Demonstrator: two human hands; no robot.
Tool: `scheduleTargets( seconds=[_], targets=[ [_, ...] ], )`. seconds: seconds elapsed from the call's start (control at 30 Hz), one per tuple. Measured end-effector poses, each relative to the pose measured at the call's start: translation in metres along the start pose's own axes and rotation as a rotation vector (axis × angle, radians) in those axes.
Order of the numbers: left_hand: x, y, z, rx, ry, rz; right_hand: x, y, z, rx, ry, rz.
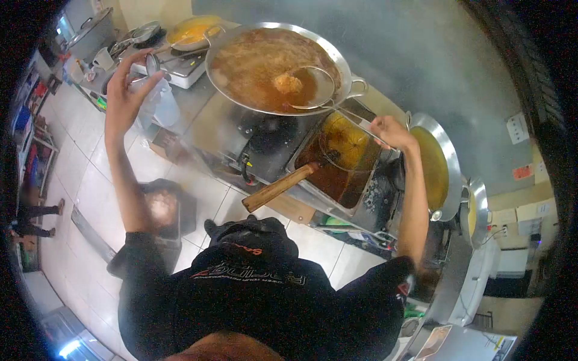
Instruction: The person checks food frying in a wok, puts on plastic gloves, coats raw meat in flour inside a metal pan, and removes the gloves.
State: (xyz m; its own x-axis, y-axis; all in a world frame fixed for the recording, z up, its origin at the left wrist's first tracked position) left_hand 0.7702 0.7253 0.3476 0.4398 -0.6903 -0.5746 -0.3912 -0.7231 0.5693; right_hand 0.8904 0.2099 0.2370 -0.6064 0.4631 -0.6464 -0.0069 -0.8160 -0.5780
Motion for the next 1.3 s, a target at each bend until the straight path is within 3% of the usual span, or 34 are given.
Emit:
scheduleTargets(
  seconds=[0.17,0.23,0.27,0.3,0.37,0.5,0.6,0.73,0.8,0.9,1.3],
  targets=[
    [0.014,0.004,-0.003,0.063,-0.029,-0.040,-0.006,-0.018,0.007,0.108,-0.020,0.183],
    [0.023,0.012,0.000,0.138,0.004,-0.194,-0.024,-0.054,0.019,-0.128,0.342,0.707],
    [0.032,0.016,0.002,0.114,-0.017,-0.139,-0.031,-0.052,0.017,0.090,0.278,0.615],
    [0.042,0.020,0.004,0.088,-0.036,-0.084,-0.027,-0.062,0.024,0.080,0.298,0.591],
    [0.057,0.022,0.007,0.103,-0.059,-0.121,-0.028,-0.085,0.047,0.026,0.602,0.768],
    [0.065,0.021,0.007,0.082,-0.082,-0.196,-0.008,-0.082,0.050,0.054,0.655,0.738],
    [0.065,0.022,0.005,0.046,-0.111,-0.207,-0.025,-0.050,0.062,-0.130,0.668,0.480],
    [0.076,0.020,0.005,0.076,-0.144,-0.278,-0.009,0.002,0.058,-0.402,0.828,0.600],
    [0.087,0.017,0.003,0.034,-0.208,-0.268,0.015,0.053,0.052,-0.057,0.462,-0.307],
    [0.114,0.003,0.005,-0.006,-0.267,-0.250,0.063,0.070,0.065,-0.189,0.505,-0.594],
    [0.224,-0.035,0.018,0.031,-0.278,-0.154,0.177,0.119,0.158,0.102,0.791,-0.841]
  ],
)
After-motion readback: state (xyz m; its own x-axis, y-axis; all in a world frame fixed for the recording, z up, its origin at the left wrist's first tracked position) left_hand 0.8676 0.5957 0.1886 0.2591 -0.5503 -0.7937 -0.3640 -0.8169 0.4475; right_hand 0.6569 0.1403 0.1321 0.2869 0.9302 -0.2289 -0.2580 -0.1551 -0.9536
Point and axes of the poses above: each hand's wrist, its own z-axis away from the middle knuckle, its own x-axis out of the palm, y = z × x, the point moved 7 cm from there along -z, towards the middle knuckle, and after that the axes turned 9 degrees about -y, right-handed, at the moved point
